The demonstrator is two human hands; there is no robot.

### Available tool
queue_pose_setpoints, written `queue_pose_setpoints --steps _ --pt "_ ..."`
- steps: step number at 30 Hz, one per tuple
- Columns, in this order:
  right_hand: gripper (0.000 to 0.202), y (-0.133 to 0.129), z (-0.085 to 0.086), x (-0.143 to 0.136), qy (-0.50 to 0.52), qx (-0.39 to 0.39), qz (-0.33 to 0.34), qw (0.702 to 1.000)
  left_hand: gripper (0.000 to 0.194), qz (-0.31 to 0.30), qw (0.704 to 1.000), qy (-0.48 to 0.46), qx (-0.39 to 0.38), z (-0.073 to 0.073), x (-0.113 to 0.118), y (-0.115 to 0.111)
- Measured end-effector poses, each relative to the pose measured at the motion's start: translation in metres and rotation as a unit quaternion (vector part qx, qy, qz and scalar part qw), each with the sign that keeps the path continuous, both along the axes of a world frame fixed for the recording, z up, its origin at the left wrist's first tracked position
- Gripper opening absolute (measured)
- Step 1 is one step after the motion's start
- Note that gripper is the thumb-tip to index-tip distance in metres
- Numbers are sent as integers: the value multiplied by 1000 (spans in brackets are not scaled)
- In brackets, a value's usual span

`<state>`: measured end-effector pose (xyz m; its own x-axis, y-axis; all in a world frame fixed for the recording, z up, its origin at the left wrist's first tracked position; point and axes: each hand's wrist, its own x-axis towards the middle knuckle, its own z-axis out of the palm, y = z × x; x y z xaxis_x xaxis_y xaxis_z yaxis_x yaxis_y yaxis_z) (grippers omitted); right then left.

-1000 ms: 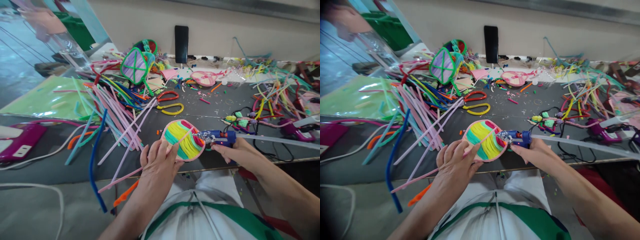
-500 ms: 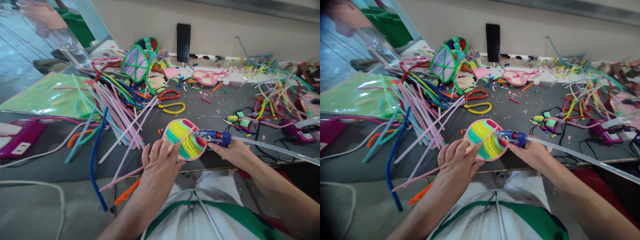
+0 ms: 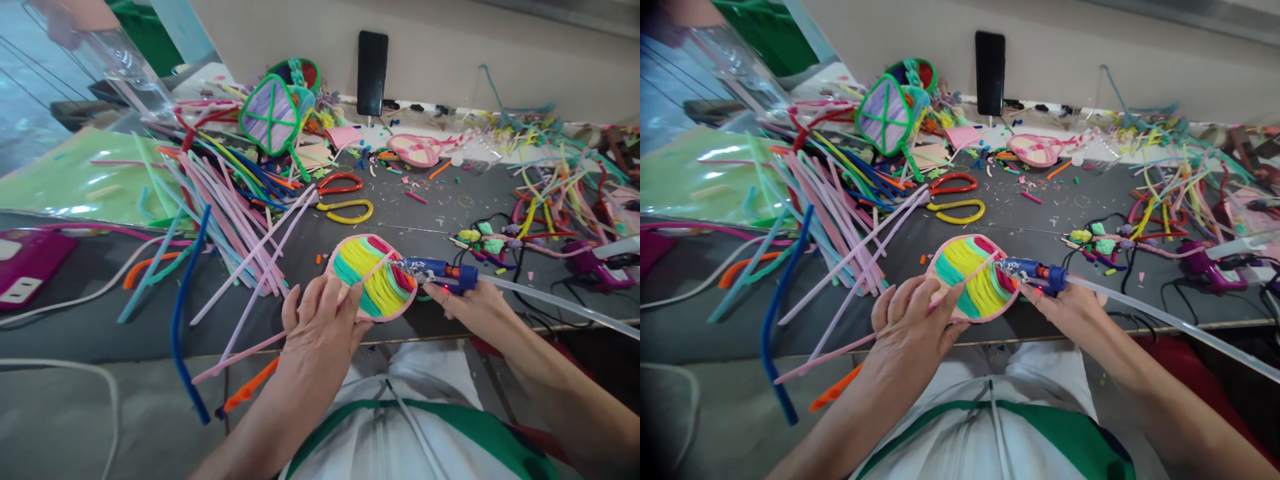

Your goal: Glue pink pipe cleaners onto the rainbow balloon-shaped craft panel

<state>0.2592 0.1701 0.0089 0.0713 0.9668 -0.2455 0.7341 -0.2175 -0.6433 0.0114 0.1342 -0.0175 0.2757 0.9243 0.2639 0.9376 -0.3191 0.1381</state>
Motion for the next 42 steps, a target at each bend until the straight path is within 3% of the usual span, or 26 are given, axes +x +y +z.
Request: queue_pose_setpoints --steps 9,14,28,42 --pt "46 -8 -1 17 204 -73 -22 976 39 0 1000 -10 10 -2 1 1" --pt "47 -8 -1 16 258 -82 -38 962 40 -4 1000 -14 7 -2 0 0" --pt "46 -1 -11 15 224 -58 -18 973 41 -5 1000 -17 6 -5 -2 -1" --pt "50 7 -3 7 130 -49 -27 990 41 -7 999 -31 20 -7 -2 0"
